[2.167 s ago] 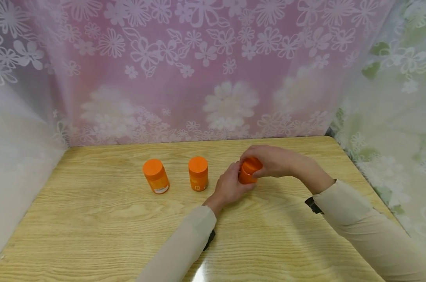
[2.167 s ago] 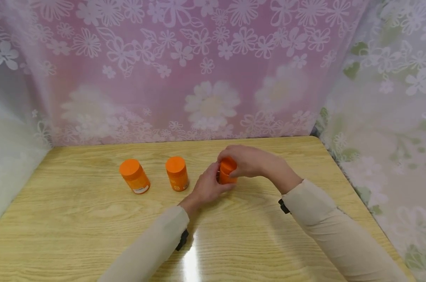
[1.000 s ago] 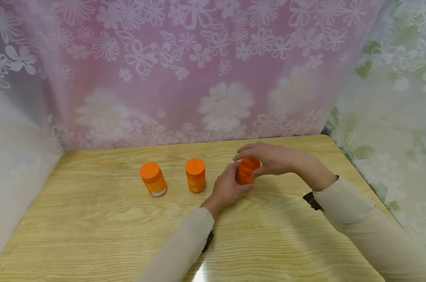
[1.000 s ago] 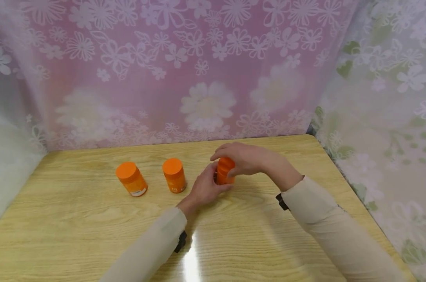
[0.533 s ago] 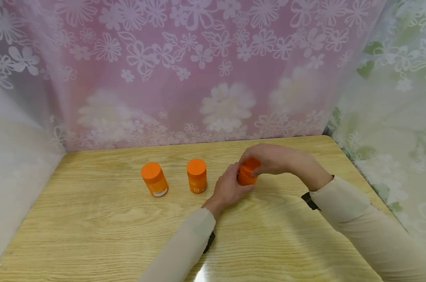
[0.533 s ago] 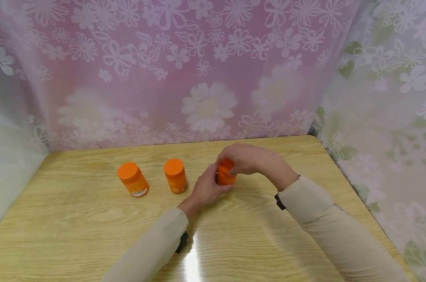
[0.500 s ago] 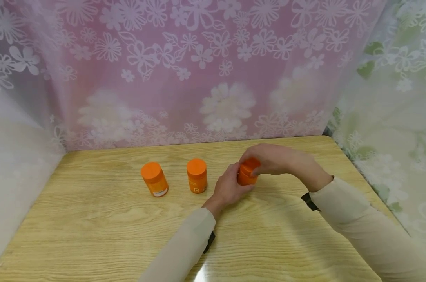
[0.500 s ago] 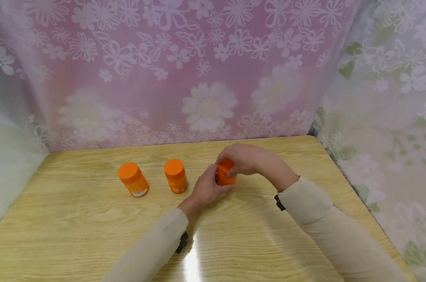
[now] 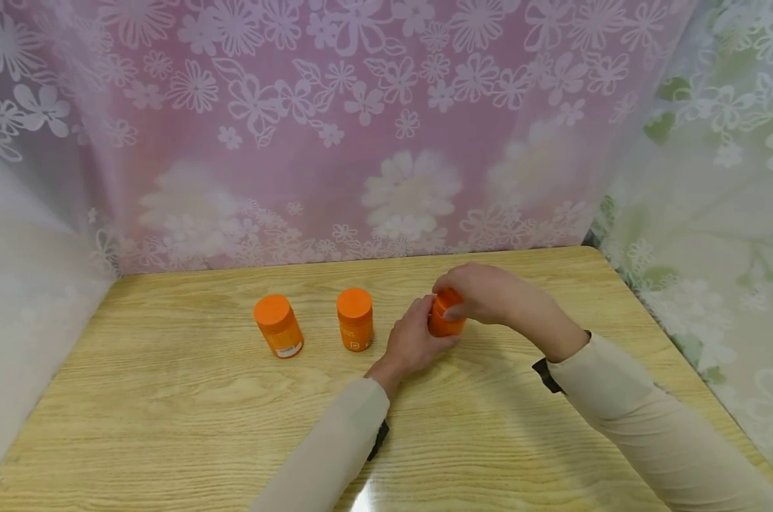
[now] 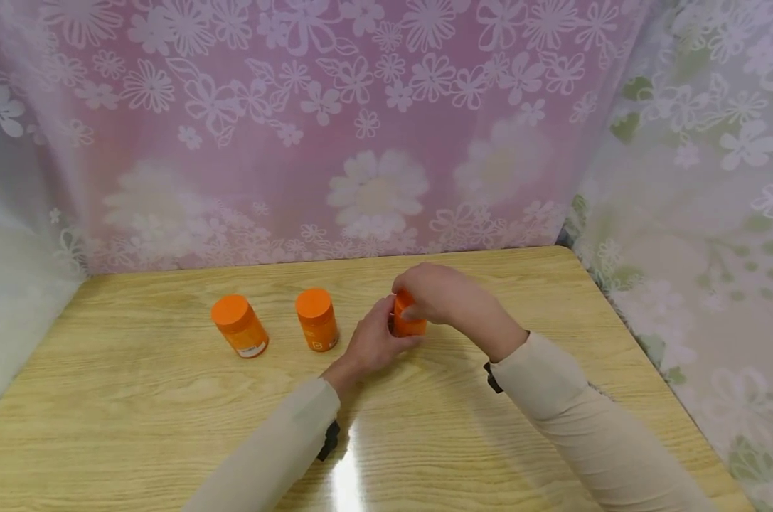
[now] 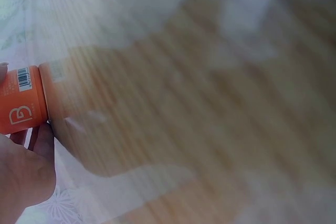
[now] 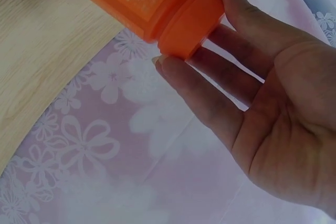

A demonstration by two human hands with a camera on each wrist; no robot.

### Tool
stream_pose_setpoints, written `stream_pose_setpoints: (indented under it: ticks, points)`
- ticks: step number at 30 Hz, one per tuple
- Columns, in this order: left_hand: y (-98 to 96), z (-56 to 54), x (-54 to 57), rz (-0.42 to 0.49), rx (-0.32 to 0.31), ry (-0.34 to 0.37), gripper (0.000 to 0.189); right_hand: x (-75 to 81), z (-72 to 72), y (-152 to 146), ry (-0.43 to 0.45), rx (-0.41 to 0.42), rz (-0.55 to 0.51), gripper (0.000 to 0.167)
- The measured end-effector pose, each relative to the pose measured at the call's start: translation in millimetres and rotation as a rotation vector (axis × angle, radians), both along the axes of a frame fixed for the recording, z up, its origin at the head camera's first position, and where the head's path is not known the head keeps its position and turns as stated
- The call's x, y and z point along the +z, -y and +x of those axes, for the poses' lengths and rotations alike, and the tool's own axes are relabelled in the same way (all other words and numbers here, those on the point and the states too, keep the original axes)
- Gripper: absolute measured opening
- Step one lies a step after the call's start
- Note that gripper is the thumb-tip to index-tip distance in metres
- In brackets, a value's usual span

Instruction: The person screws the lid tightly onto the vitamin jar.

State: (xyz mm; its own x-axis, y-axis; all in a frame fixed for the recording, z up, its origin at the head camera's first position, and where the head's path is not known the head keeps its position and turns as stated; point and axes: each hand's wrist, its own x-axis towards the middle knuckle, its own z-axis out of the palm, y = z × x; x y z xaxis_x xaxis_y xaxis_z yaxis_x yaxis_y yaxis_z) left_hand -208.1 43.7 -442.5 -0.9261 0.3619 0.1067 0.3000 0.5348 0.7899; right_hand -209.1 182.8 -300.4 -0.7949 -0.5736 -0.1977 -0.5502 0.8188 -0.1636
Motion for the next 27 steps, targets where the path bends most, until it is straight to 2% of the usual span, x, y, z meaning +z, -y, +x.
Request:
stream_pose_setpoints:
  ticks: [5, 13, 21, 24, 27]
  points:
    - [0.1, 0.5, 0.7, -0.001, 0.002, -0.007, 0.061, -2.3, 1.2, 1.6, -0.038, -0.019, 0.017, 0.033]
    - [-0.1, 0.3, -0.1, 0.004, 0.006, 0.001, 0.060, -7.5, 0.8, 0.2, -0.064, -0.085, -0.019, 0.036]
    - [-0.5, 1.1, -1.4, 0.014, 0.009, -0.003, 0.057, -14.1, 4.4, -0.6, -0.153, -0.168, 0.068, 0.049]
    - [-0.4, 1.3, -1.5, 0.008, 0.007, -0.010, 0.057, -10.9, 3.5, -6.4, -0.151, -0.118, 0.062, 0.050]
    - [0.1, 0.7, -1.0, 0.002, 0.005, -0.019, 0.060, -5.8, 0.2, -14.2, -0.104, 0.007, -0.013, 0.046]
